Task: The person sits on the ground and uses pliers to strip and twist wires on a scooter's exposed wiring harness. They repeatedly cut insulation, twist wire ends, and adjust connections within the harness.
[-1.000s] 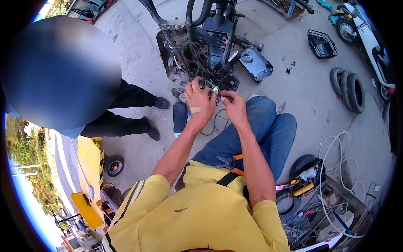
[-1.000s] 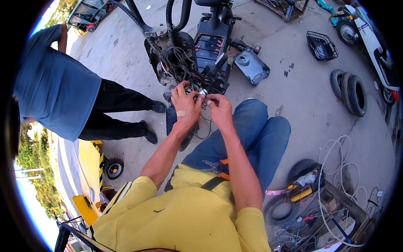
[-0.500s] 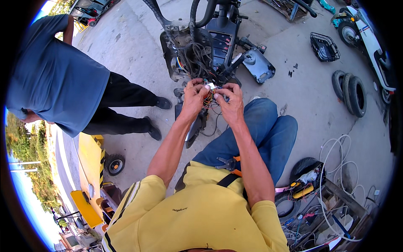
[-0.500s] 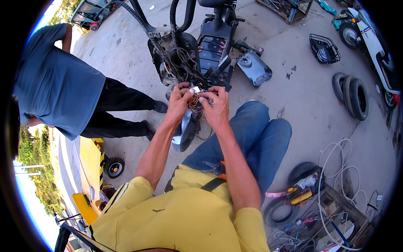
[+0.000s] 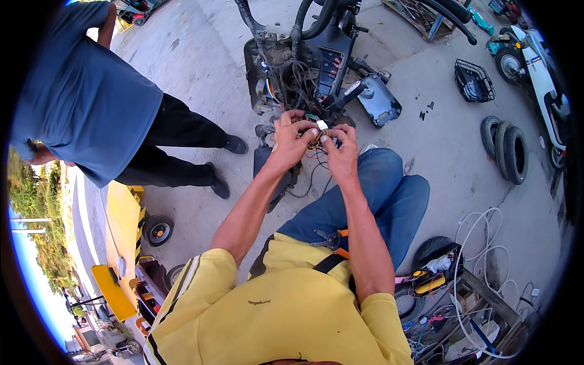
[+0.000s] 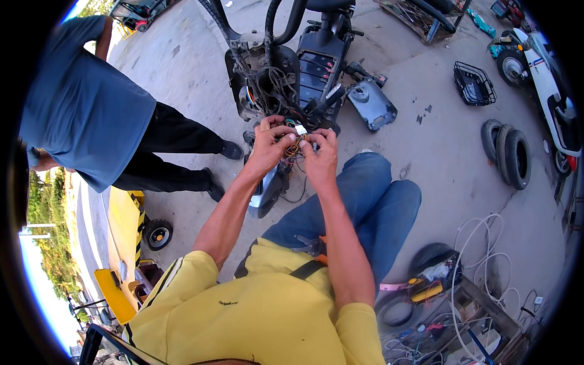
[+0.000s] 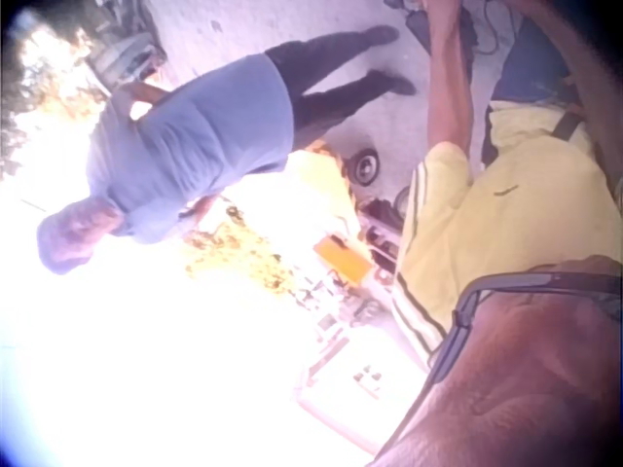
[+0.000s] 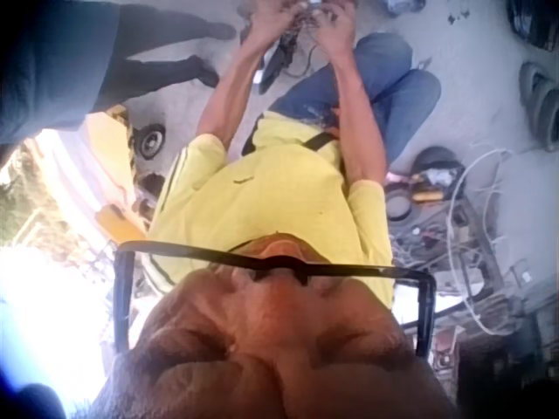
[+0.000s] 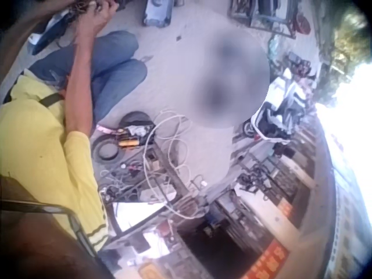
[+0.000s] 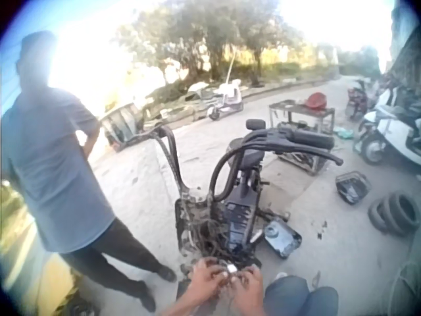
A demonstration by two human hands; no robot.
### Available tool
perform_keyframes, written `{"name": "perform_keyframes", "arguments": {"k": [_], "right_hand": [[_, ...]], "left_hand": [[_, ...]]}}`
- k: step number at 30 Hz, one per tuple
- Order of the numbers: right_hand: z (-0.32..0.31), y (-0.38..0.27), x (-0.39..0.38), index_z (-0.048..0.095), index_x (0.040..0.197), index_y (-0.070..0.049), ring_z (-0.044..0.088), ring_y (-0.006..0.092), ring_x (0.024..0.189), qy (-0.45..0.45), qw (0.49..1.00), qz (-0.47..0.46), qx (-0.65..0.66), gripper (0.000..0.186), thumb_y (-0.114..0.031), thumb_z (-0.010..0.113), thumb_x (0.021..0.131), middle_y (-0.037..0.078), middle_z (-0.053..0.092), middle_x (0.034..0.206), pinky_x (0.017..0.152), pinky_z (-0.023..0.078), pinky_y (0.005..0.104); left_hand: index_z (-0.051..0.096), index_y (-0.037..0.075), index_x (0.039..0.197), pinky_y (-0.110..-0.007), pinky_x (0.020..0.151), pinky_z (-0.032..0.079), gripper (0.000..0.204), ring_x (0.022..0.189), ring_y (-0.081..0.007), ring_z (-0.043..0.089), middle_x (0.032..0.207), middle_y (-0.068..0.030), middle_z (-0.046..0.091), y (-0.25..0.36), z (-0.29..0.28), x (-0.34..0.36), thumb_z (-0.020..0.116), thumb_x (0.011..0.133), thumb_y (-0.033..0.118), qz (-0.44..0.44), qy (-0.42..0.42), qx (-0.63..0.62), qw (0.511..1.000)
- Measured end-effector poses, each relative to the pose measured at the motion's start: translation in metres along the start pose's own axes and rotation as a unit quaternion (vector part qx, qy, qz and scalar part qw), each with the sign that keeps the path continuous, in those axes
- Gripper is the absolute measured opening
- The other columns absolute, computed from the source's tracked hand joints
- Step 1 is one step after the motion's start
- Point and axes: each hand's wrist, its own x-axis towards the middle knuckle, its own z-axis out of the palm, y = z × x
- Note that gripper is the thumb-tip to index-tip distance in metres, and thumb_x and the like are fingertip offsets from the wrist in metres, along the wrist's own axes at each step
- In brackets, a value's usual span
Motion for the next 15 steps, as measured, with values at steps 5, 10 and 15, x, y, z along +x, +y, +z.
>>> {"name": "perform_keyframes", "arguments": {"k": [5,10,15], "right_hand": [[-0.003,0.017,0.003,0.075,0.099,0.002,0.059,0.0234,0.113,-0.021,0.994,0.069,0.080,0.013,-0.008,0.076,0.090,0.010,0.058,0.124,0.097,0.048,0.0342],[-0.004,0.013,0.002,0.074,0.099,0.002,0.057,0.0206,0.115,-0.045,0.986,0.115,0.111,0.012,-0.006,0.075,0.091,0.008,0.056,0.125,0.097,0.047,0.0325],[-0.003,0.009,-0.001,0.074,0.099,0.002,0.056,0.0195,0.116,-0.049,0.980,0.133,0.139,0.012,-0.007,0.074,0.092,0.007,0.055,0.125,0.097,0.046,0.0318]], "left_hand": [[0.085,0.021,0.100,-0.050,0.108,0.038,0.020,0.133,-0.0359,0.043,0.144,-0.0091,0.052,0.015,-0.001,-0.010,0.086,0.081,0.028,0.066,0.023,0.118,0.991],[0.082,0.019,0.099,-0.050,0.101,0.040,0.021,0.129,-0.0357,0.047,0.143,-0.0081,0.052,0.016,-0.002,-0.013,0.083,0.078,0.019,0.109,0.045,0.155,0.981],[0.079,0.018,0.100,-0.049,0.097,0.041,0.022,0.124,-0.0363,0.051,0.143,-0.0089,0.053,0.013,0.005,-0.018,0.079,0.079,0.012,0.130,0.068,0.141,0.979]]}}
